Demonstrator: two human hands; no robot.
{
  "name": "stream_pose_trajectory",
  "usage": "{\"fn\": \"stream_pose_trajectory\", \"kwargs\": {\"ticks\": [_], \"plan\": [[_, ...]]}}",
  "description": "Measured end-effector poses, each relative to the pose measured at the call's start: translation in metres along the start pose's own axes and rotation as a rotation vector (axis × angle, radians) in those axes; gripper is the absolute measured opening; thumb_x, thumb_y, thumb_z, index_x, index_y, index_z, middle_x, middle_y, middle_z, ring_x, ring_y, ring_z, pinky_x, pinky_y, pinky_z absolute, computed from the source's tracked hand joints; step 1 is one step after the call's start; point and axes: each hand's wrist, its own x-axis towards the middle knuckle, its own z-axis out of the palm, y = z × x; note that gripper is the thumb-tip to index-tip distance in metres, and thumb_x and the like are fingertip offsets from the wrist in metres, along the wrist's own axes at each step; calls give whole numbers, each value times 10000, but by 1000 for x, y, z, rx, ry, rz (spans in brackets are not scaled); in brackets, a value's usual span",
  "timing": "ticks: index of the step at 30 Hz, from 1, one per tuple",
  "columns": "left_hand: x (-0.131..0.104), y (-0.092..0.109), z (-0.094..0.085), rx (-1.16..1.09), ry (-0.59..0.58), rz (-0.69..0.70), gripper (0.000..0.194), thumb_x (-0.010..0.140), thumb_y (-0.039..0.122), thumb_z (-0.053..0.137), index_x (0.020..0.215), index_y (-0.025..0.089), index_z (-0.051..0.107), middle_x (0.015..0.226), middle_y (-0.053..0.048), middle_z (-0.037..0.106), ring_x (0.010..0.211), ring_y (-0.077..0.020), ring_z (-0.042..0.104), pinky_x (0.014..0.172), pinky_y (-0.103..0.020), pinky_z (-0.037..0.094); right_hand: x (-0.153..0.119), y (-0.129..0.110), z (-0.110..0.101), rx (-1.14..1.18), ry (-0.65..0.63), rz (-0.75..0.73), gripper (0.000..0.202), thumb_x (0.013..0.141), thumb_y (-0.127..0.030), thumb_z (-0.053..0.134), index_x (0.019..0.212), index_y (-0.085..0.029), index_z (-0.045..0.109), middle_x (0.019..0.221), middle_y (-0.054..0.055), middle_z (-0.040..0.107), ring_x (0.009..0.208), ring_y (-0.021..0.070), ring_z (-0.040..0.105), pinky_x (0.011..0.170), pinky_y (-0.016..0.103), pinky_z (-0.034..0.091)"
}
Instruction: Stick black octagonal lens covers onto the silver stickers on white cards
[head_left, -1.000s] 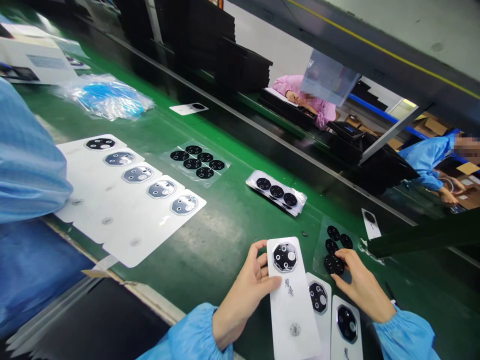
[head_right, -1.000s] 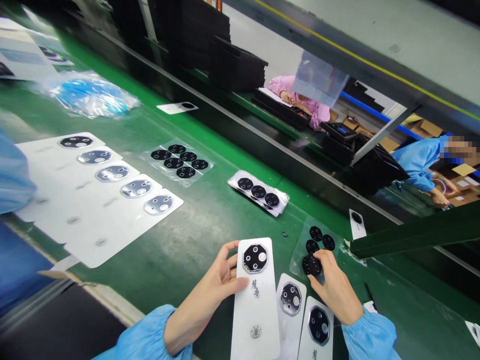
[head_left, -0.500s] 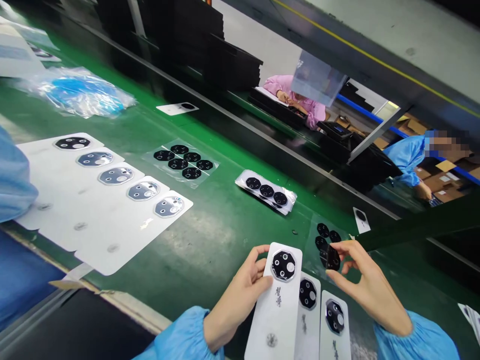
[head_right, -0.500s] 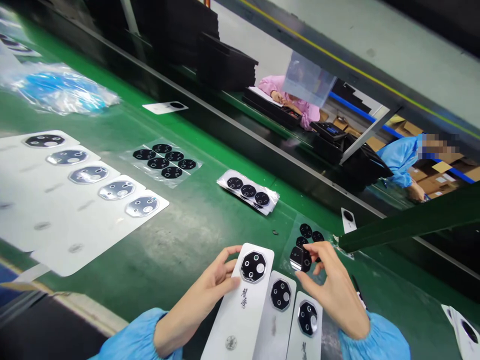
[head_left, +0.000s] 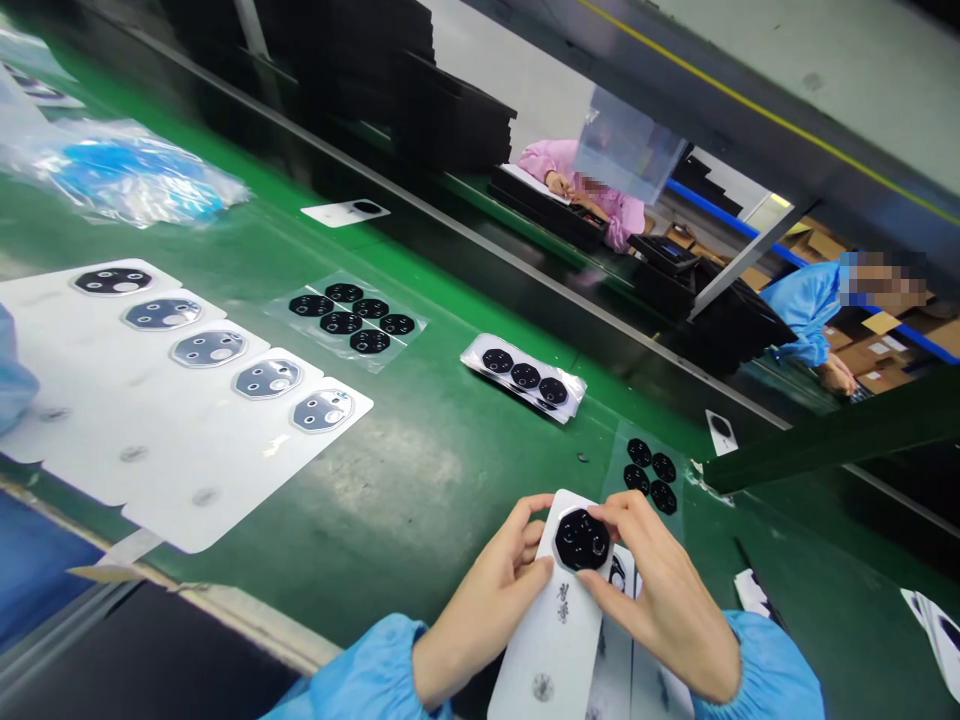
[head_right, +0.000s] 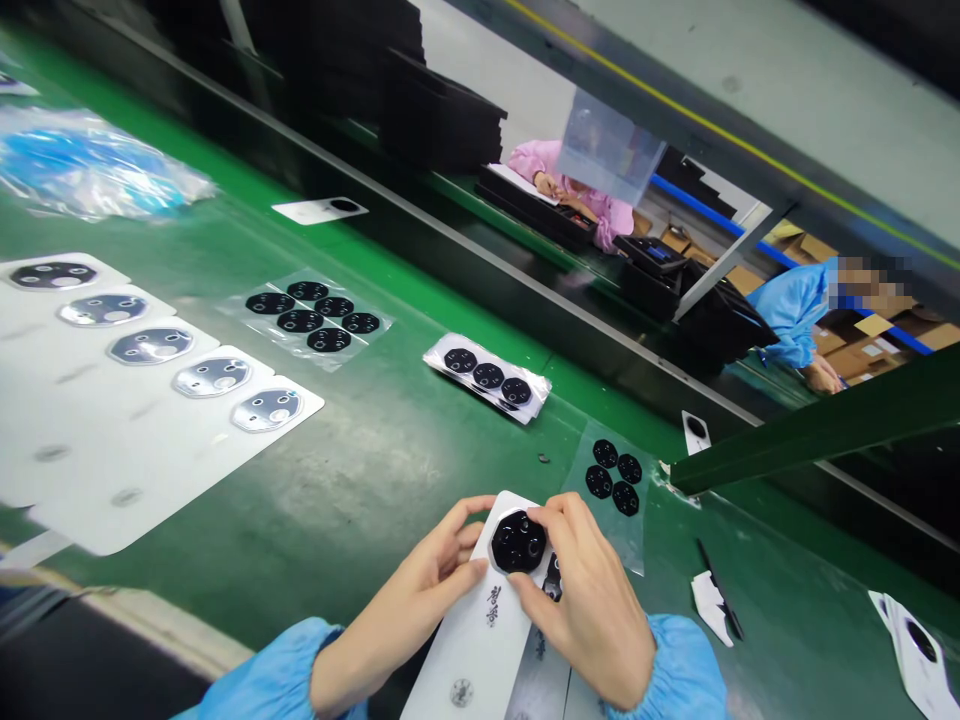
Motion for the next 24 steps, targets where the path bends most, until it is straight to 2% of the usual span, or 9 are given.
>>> {"fn": "stream_pose_trajectory", "kwargs": {"ticks": [5,24], "plan": [[0,-1,-1,-3,-12,12,438,814,271,558,1206,205,373,1016,-63,622,732,-140,583,616,-237,445,1,0,1,8,-14,5,335,837,-171,531,1145,-226,411,1016,60,456,898,203,526,733,335,496],[-1,1,-1,-15,5,3,444,812,246,557,1226,222,397,1006,-55,620,762,-150,587,627,-236,442,2,0,3,3,-16,9,318,838,-173,529,1132,-220,417,1005,64,462,892,208,528,733,349,500]]}}
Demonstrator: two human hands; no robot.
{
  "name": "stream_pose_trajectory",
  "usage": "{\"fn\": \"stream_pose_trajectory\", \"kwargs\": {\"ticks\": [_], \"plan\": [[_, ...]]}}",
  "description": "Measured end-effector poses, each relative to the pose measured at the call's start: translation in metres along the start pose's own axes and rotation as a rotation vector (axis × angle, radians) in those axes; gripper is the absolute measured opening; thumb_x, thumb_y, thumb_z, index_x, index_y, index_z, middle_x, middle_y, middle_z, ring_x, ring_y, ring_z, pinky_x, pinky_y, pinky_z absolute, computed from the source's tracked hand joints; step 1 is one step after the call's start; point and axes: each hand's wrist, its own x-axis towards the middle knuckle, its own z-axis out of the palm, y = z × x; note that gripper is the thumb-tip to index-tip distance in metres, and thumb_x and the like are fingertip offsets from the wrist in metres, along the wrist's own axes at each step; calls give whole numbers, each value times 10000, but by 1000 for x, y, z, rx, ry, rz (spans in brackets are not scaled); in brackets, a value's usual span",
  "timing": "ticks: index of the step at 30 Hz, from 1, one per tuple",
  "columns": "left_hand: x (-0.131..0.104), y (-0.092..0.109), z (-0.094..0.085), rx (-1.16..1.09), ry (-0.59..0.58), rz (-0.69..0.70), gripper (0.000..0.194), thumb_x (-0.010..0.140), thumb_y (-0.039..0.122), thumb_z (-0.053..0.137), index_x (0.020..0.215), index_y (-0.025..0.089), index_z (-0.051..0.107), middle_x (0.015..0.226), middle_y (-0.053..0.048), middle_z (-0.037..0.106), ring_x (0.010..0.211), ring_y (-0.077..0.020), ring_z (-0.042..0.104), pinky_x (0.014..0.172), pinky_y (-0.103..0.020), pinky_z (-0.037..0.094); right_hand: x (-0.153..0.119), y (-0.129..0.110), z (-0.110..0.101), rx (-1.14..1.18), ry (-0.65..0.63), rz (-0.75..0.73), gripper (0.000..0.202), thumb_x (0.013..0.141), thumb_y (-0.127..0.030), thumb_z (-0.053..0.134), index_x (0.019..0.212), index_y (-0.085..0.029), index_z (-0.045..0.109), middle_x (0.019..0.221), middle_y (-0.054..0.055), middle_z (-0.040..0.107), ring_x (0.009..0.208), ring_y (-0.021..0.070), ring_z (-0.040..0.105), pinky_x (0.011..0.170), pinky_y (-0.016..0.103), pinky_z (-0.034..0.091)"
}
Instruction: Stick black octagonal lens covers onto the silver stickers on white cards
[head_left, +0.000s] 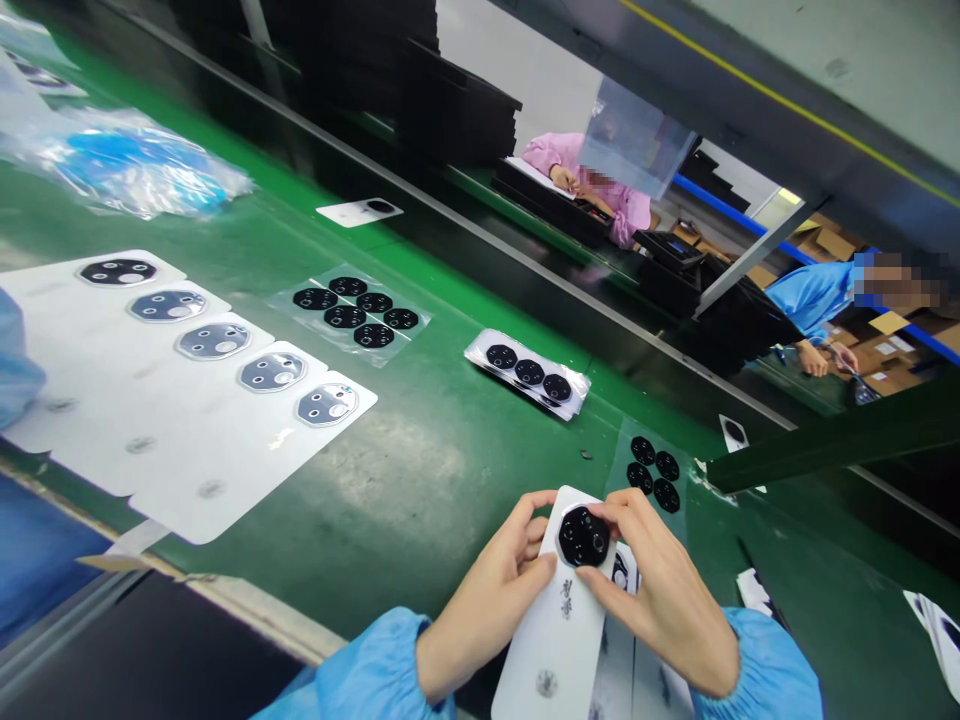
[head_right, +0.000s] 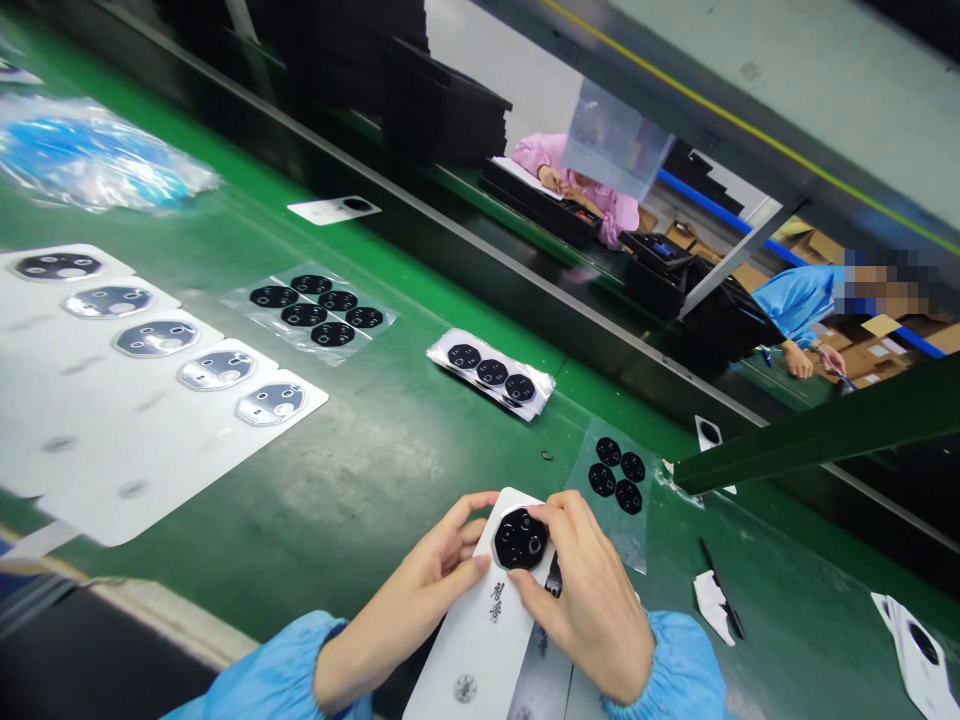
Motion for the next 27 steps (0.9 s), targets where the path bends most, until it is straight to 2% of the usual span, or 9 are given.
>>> {"fn": "stream_pose_trajectory", "kwargs": {"ticks": [15,27], "plan": [[1,0,-1,-16,2,-3,450,797,271,572,1211,230,402,978,-44,618,745,-141,587,615,-229,443,1,0,0,-3,-6,-2,321,830,-179,541,1128,-225,432,1000,61,470,886,208,549,738,350,517],[-2,-1,1,-7,0,1,431,804,210,542,1204,213,380,1010,-53,622,761,-143,586,633,-235,453,2,-2,-3,-26,-24,-10,317,833,-155,534,1121,-233,431,981,52,463,866,202,537,716,341,508]]}}
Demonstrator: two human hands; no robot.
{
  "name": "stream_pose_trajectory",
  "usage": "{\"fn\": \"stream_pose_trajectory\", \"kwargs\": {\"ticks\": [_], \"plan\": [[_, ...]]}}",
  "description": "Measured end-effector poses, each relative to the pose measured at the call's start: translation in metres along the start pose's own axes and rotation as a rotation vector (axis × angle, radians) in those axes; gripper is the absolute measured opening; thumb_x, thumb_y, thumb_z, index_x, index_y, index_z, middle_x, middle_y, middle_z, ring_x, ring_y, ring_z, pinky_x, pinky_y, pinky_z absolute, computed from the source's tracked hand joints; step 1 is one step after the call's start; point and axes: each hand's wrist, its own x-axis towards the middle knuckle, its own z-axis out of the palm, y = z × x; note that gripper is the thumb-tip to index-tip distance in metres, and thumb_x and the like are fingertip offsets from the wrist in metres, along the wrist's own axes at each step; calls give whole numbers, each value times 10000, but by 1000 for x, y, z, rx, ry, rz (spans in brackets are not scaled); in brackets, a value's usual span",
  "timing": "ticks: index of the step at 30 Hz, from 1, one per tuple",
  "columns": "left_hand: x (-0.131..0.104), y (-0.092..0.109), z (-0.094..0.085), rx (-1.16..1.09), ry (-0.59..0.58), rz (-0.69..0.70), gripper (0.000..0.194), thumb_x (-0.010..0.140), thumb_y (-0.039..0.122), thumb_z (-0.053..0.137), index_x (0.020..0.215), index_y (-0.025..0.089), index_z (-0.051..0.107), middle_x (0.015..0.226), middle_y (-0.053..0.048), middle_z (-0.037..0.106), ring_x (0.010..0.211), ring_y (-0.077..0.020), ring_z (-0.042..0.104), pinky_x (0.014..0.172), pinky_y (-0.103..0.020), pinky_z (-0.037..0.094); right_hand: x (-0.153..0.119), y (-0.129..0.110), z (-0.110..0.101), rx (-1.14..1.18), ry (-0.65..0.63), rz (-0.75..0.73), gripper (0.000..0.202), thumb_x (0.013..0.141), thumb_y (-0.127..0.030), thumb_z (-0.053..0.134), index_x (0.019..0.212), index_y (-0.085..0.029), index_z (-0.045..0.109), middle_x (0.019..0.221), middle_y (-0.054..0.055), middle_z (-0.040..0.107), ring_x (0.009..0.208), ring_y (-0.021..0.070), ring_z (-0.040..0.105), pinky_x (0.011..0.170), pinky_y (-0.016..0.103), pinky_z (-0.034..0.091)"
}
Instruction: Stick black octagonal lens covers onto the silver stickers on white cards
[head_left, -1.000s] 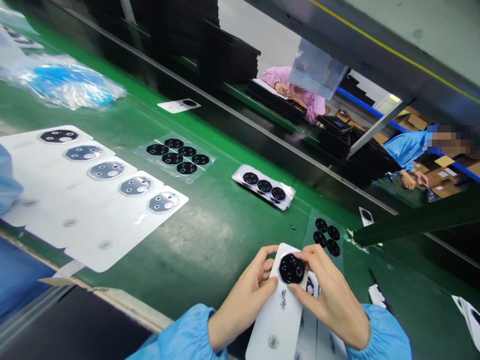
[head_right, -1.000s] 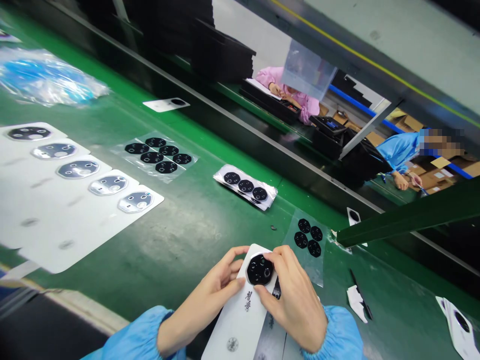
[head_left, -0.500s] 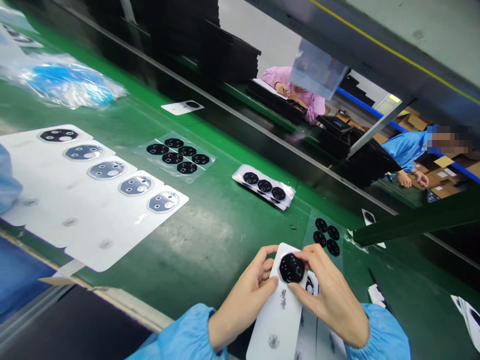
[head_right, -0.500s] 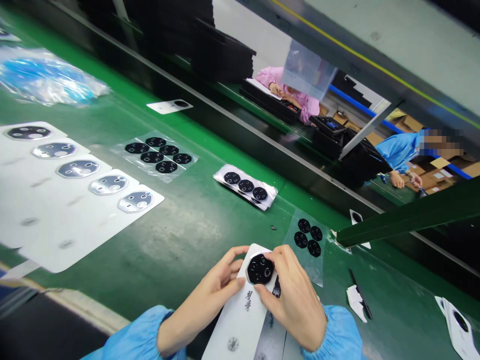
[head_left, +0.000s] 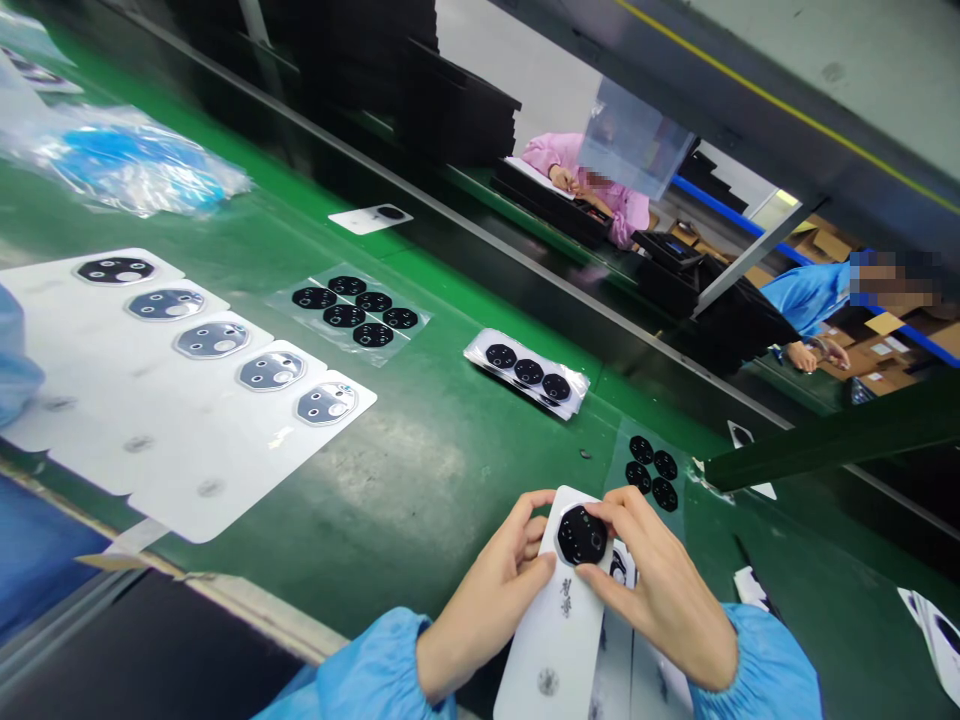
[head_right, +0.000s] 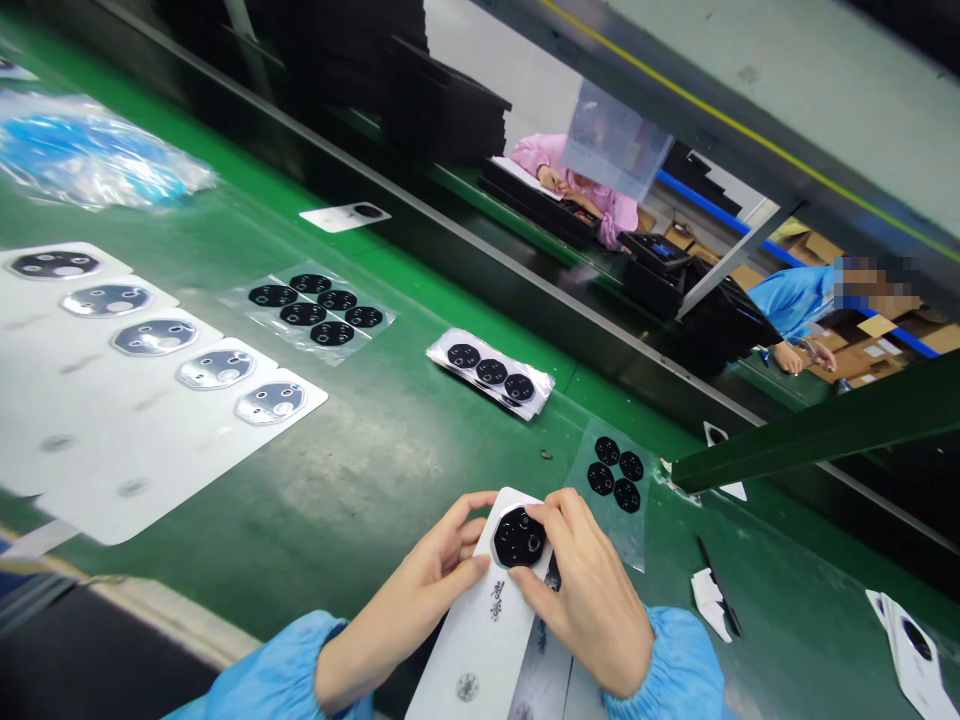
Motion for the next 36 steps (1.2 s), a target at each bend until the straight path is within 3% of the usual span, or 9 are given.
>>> {"fn": "stream_pose_trajectory", "kwargs": {"ticks": [13,19,22,31,36], "plan": [[1,-5,-1,13,0,7,424,821,284,562,1200,233,380,1069,-57,598,839,-173,595,674,-258,464,2,-3,-2,-107,-16,9,349,807,-130,591,1108,-231,446,914,25,467,800,192,536,653,336,504],[2,-6,0,127,98,-35,326,887,444,460,1148,252,425,786,21,550,637,-126,533,549,-214,392,1,-5,-1,-194,-16,30,362,778,-117,626,1085,-222,466,884,14,465,756,182,539,607,332,503],[3,-8,1,156,131,-42,352,883,503,438,1125,248,436,757,28,533,601,-118,503,536,-216,391,0,-8,0,-245,-15,35,365,772,-120,639,1082,-220,473,858,7,458,733,181,538,582,329,500],[2,-9,6,268,205,23,262,920,464,381,1019,238,469,843,12,599,699,-130,507,629,-232,406,1,-15,1,-359,33,-7,368,710,-113,719,990,-205,498,819,-2,473,727,195,566,541,331,514],[6,-13,5,262,169,68,279,912,482,405,1011,226,452,826,15,604,684,-123,529,621,-230,408,-1,-15,6,-389,62,-16,387,693,-117,742,979,-203,495,828,4,492,728,199,576,535,327,518]]}}
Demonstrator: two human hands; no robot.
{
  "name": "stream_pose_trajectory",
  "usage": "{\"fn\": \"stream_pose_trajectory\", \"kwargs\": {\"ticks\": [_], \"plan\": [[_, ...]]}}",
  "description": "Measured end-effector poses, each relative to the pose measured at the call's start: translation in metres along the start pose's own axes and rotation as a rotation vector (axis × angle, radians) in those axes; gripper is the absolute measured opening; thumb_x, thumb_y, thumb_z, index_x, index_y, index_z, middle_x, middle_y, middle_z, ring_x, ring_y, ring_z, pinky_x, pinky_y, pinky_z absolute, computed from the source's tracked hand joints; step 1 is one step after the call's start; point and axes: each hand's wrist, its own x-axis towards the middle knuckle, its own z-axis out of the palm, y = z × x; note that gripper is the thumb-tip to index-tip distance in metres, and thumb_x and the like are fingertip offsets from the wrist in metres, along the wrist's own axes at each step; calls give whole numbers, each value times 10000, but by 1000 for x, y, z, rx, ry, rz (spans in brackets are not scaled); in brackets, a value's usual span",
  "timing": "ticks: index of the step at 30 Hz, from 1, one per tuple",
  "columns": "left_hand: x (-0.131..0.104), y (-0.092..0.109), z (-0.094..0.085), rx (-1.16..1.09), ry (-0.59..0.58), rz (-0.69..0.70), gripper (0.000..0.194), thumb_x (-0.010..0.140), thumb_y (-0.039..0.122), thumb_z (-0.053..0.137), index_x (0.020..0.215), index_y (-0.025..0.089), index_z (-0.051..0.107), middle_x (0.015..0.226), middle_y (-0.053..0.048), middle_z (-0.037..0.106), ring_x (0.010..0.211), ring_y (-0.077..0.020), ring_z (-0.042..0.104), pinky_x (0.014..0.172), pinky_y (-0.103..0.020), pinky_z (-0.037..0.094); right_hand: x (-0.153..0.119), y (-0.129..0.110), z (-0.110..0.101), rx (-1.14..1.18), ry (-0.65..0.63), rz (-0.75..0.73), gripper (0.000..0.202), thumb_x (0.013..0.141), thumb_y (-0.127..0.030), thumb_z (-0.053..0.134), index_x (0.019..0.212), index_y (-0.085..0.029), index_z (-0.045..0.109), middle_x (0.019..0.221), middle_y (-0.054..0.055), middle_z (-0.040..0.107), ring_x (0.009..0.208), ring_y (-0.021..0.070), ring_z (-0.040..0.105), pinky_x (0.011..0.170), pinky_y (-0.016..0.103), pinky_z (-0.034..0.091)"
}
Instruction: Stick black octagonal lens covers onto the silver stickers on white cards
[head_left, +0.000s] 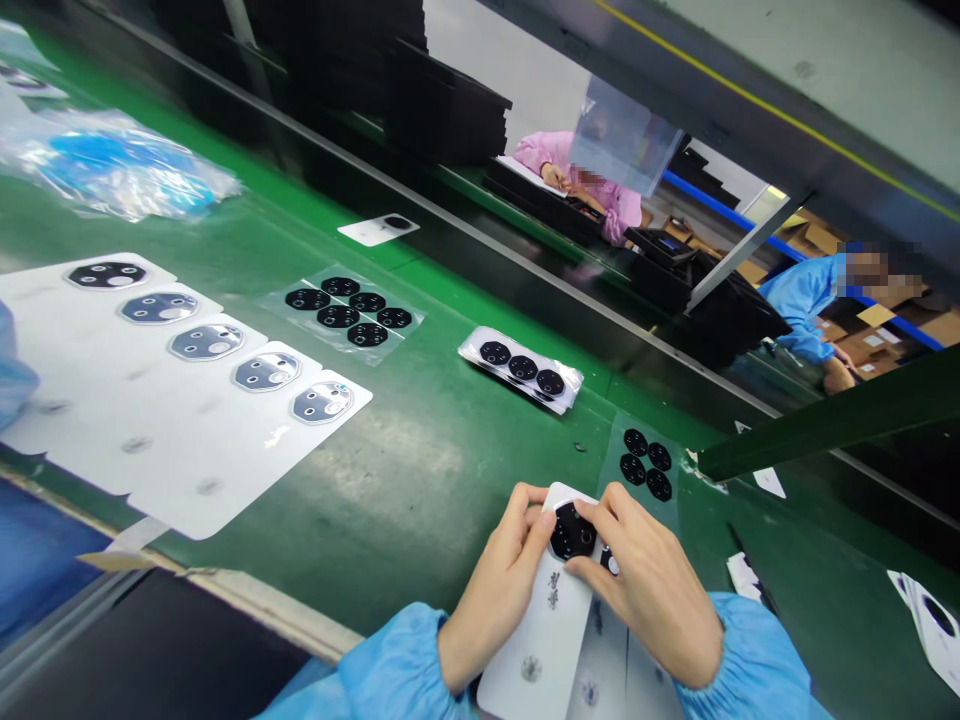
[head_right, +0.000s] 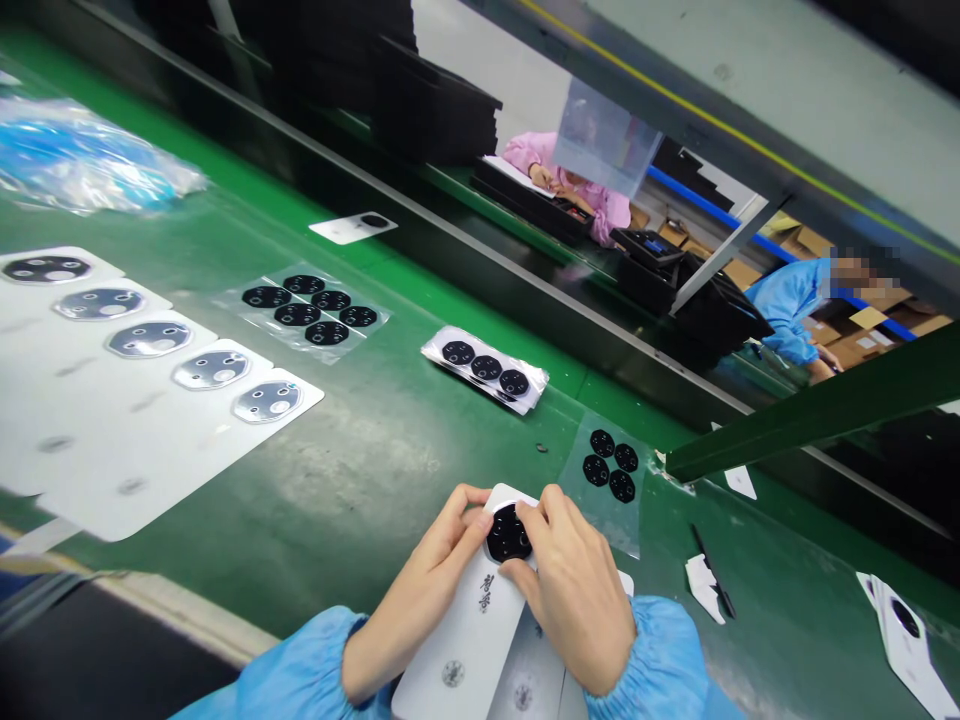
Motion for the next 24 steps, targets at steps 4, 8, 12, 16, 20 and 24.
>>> {"fn": "stream_pose_trajectory", "kwargs": {"ticks": [4,8,12,16,20,24], "plan": [[3,-3,0,-22,-11,3,292,884,486,466,996,218,437,861,0,625,587,-101,526,526,-212,387,0,-1,2,-21,17,-14,400,671,-109,757,973,-194,509,817,5,500,710,198,577,525,324,517],[5,-5,0,-12,-12,17,281,884,475,472,971,210,438,828,-3,637,548,-94,523,494,-201,374,1,-2,1,-38,41,-21,419,644,-98,772,974,-184,529,789,4,502,684,200,578,506,323,520],[7,-6,-2,-28,-26,22,288,878,480,478,949,204,434,762,7,627,513,-89,503,458,-187,350,1,-1,1,-34,55,-36,432,648,-116,774,999,-172,528,776,4,505,665,196,577,502,318,520],[7,-5,-2,-65,-21,21,302,869,489,491,935,200,429,752,9,622,507,-82,491,451,-180,343,-2,0,3,10,72,-33,367,713,-135,711,1016,-178,508,780,5,512,678,197,585,527,314,519],[7,-4,-2,-101,-11,11,328,857,508,503,937,199,428,755,7,622,508,-83,499,452,-179,343,-7,0,5,80,125,-28,290,832,-152,568,1107,-173,480,803,24,535,717,197,590,581,315,520],[6,-2,-2,-135,-12,16,317,864,500,498,937,199,429,753,13,615,526,-88,524,478,-187,359,-11,-2,5,106,183,-45,245,936,-190,404,1166,-149,480,801,45,570,716,190,591,600,307,506]]}}
